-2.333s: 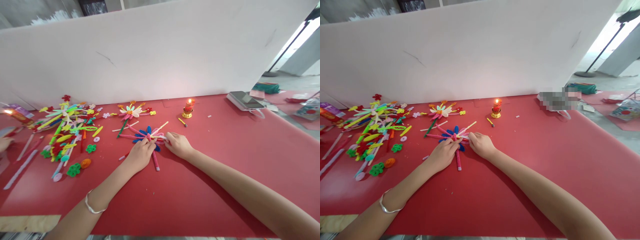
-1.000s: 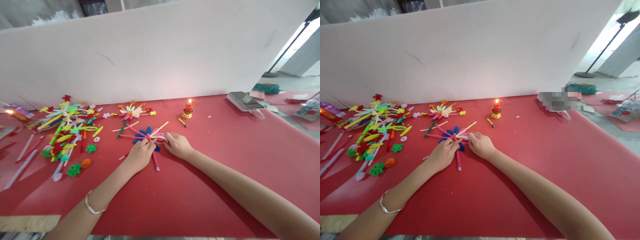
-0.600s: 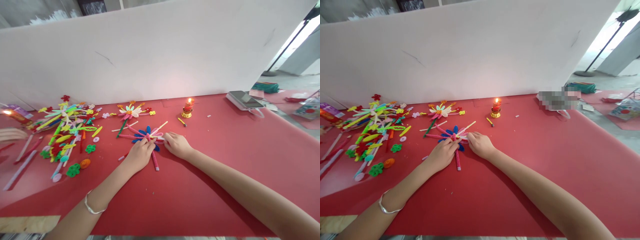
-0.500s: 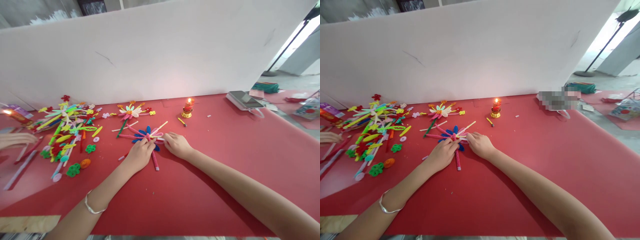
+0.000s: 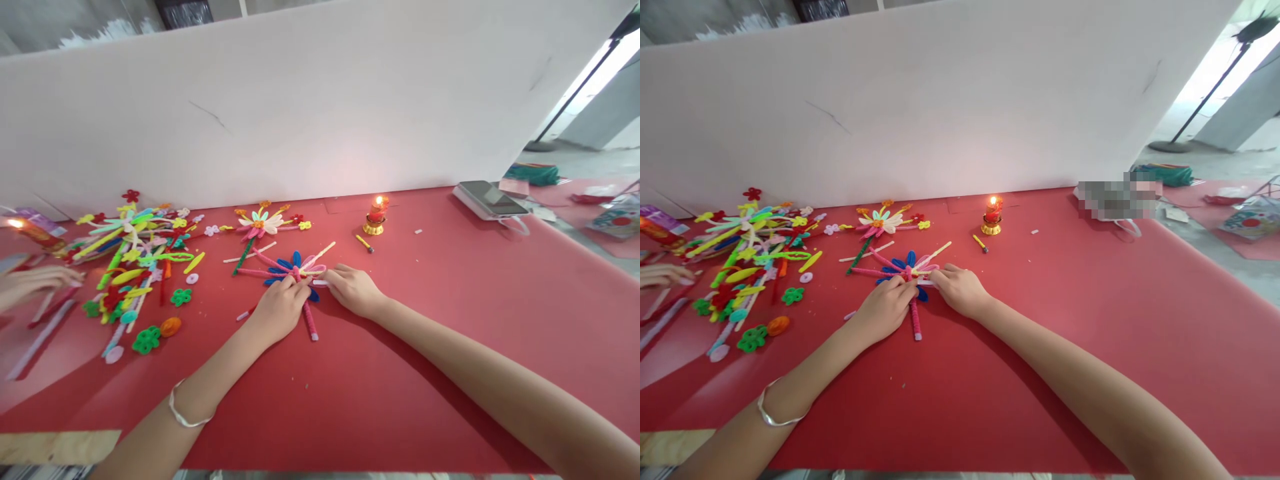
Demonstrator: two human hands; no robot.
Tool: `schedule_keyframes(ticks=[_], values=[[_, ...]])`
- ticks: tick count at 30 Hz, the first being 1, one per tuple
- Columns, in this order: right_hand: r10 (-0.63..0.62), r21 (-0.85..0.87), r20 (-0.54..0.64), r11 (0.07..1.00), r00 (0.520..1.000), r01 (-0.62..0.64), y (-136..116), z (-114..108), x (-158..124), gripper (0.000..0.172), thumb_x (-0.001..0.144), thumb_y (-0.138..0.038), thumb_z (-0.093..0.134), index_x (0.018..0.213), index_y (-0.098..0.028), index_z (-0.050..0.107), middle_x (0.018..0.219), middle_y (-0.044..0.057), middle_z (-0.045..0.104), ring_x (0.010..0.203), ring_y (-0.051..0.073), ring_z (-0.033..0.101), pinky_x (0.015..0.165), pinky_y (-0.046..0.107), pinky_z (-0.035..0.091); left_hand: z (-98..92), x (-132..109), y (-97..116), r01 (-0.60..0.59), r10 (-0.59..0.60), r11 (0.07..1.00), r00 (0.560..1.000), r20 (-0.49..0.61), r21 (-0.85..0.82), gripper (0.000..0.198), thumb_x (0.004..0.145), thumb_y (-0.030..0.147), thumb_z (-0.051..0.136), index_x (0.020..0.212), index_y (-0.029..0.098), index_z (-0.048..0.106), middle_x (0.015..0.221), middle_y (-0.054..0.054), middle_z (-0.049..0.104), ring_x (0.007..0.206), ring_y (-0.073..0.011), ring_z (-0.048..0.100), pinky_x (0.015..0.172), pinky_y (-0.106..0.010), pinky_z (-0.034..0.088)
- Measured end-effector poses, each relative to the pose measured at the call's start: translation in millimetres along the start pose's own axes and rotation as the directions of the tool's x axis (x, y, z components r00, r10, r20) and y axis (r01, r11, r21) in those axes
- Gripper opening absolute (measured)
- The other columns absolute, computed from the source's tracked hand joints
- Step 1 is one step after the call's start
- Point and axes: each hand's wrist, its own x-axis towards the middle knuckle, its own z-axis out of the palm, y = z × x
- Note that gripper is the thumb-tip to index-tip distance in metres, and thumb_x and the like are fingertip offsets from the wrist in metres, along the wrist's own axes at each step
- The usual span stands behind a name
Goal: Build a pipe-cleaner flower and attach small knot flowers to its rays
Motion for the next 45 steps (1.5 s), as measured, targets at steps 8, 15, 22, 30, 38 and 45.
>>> schedule_keyframes(ticks=[8,15,22,30,38,45], values=[[-0.005,0.035,-0.003,0.999,1.000,0.005,2.3,1.9,-1.1,0.025,0.092,-0.019,0.034,0.105,-0.020,0.056,0.078,0.005,0.060,0.073,0.014,0.048,0.059,0.022,0.031,2.0,-0.3,-0.3,0.005,-0.005,1.000,1.000,-0.012,-0.004,0.023,0.081,0.006,0.044,0.098,0.012,0.059,0.112,-0.014,0.060,0.093,-0.0247,0.054,0.074,-0.038,0.046],[0.007,0.029,0.003,1.000,1.000,-0.007,0.4,0.4,0.8,0.027,0.092,-0.020,0.033,0.104,-0.019,0.058,0.076,0.006,0.058,0.071,0.014,0.047,0.057,0.021,0.031,2.7,-0.5,-0.4,0.005,-0.007,0.999,0.999,-0.041,-0.036,0.022,0.079,0.004,0.046,0.096,0.013,0.059,0.112,-0.014,0.060,0.093,-0.0237,0.054,0.074,-0.037,0.046],[0.004,0.027,0.012,1.000,1.000,-0.004,1.1,0.8,0.4,0.026,0.092,-0.020,0.034,0.104,-0.019,0.058,0.075,0.005,0.058,0.072,0.014,0.048,0.057,0.021,0.031,0.8,0.1,0.3,-0.006,0.006,1.000,1.000,-0.017,0.016,0.022,0.080,0.005,0.045,0.096,0.012,0.059,0.113,-0.014,0.060,0.094,-0.0253,0.054,0.073,-0.038,0.047],[0.011,0.031,0.023,0.999,1.000,-0.011,1.0,0.5,1.1,0.025,0.092,-0.019,0.036,0.104,-0.018,0.058,0.078,0.006,0.059,0.075,0.014,0.049,0.057,0.021,0.031,0.1,0.2,0.8,0.006,-0.006,1.000,1.000,0.001,0.007,0.022,0.080,0.006,0.046,0.096,0.011,0.059,0.113,-0.015,0.060,0.093,-0.0254,0.054,0.074,-0.039,0.047],[0.019,0.016,0.035,1.000,0.999,-0.020,-0.6,-1.6,1.5,0.025,0.091,-0.017,0.036,0.103,-0.017,0.058,0.079,0.006,0.059,0.075,0.014,0.049,0.056,0.021,0.030,1.4,-0.1,0.1,-0.001,0.001,1.000,1.000,-0.014,-0.005,0.024,0.080,0.005,0.045,0.098,0.011,0.059,0.111,-0.014,0.060,0.095,-0.0254,0.054,0.075,-0.038,0.047],[0.012,0.021,0.035,1.000,0.999,-0.012,-0.9,-2.0,1.7,0.026,0.089,-0.015,0.036,0.101,-0.017,0.058,0.079,0.006,0.061,0.075,0.014,0.049,0.057,0.022,0.032,-0.2,0.6,0.4,-0.002,0.002,1.000,1.000,-0.005,0.015,0.024,0.081,0.005,0.045,0.099,0.011,0.059,0.113,-0.013,0.061,0.093,-0.0245,0.054,0.074,-0.037,0.047]])
